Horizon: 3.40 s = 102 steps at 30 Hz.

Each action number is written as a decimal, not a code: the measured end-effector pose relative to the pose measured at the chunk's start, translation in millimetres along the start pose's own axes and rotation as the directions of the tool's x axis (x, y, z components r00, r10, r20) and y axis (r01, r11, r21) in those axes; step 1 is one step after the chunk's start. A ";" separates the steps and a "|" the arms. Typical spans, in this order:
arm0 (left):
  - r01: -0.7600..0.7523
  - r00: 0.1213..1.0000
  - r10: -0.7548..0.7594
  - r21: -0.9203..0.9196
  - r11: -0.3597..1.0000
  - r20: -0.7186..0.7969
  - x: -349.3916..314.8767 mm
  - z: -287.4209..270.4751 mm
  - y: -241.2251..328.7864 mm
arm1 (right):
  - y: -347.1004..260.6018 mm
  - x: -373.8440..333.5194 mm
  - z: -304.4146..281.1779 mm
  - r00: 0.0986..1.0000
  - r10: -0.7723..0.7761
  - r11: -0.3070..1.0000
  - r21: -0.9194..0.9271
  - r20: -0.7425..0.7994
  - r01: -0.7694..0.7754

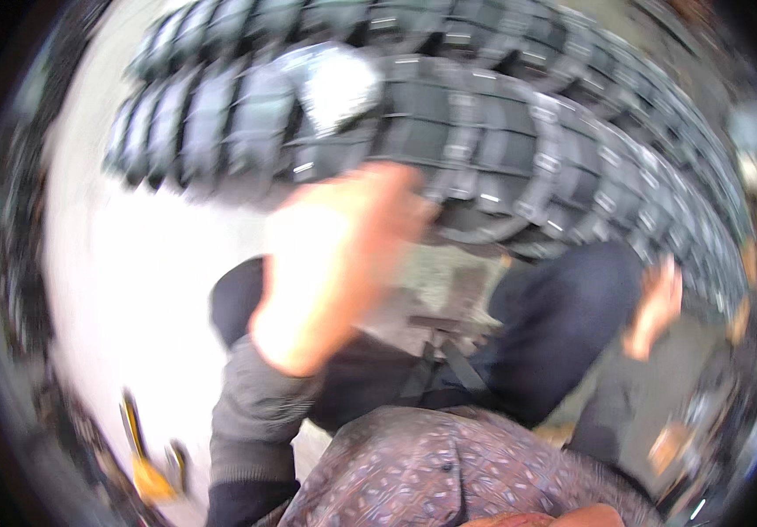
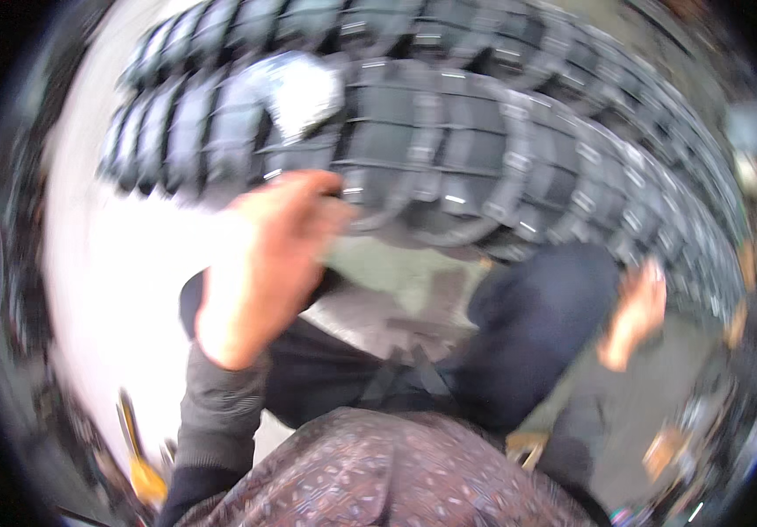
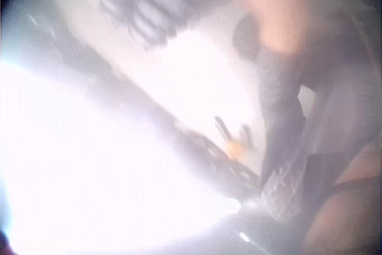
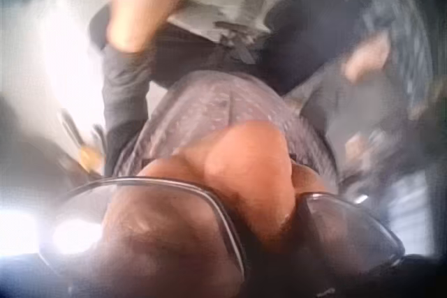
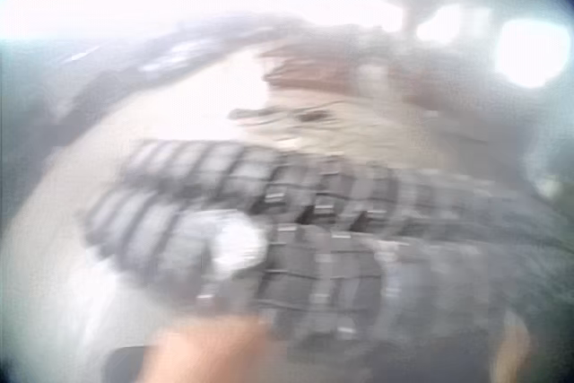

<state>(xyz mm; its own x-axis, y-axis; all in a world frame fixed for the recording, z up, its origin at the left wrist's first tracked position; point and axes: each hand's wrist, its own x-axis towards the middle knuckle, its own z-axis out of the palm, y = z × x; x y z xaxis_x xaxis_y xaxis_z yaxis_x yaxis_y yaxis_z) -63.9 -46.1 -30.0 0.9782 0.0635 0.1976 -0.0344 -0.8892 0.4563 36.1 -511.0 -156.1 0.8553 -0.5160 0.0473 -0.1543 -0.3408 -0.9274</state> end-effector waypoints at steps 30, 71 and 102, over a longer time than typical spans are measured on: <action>-0.082 0.812 0.183 -0.203 0.976 0.554 54.4 -8.2 -86.8 | 184.8 -308.5 -10.3 0.615 0.769 0.376 -0.900 0.172 -0.219; -0.212 0.970 0.195 0.112 0.971 0.146 -41.1 -112.7 -185.8 | -252.3 -276.8 326.2 0.657 -0.432 0.899 0.243 0.618 0.363; -0.715 0.639 0.699 -0.088 0.694 0.321 22.4 -58.0 -299.6 | -241.9 -376.7 269.1 0.855 -0.467 0.873 0.273 0.227 0.405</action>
<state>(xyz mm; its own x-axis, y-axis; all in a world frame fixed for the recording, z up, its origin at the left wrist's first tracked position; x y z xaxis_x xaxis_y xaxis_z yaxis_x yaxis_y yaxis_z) -43.5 247.9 -112.0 0.6669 -0.7261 0.1671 -0.7410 -0.6226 0.2516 -115.7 -22.7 -49.5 0.9152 -0.1038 0.3895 0.3464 -0.2917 -0.8916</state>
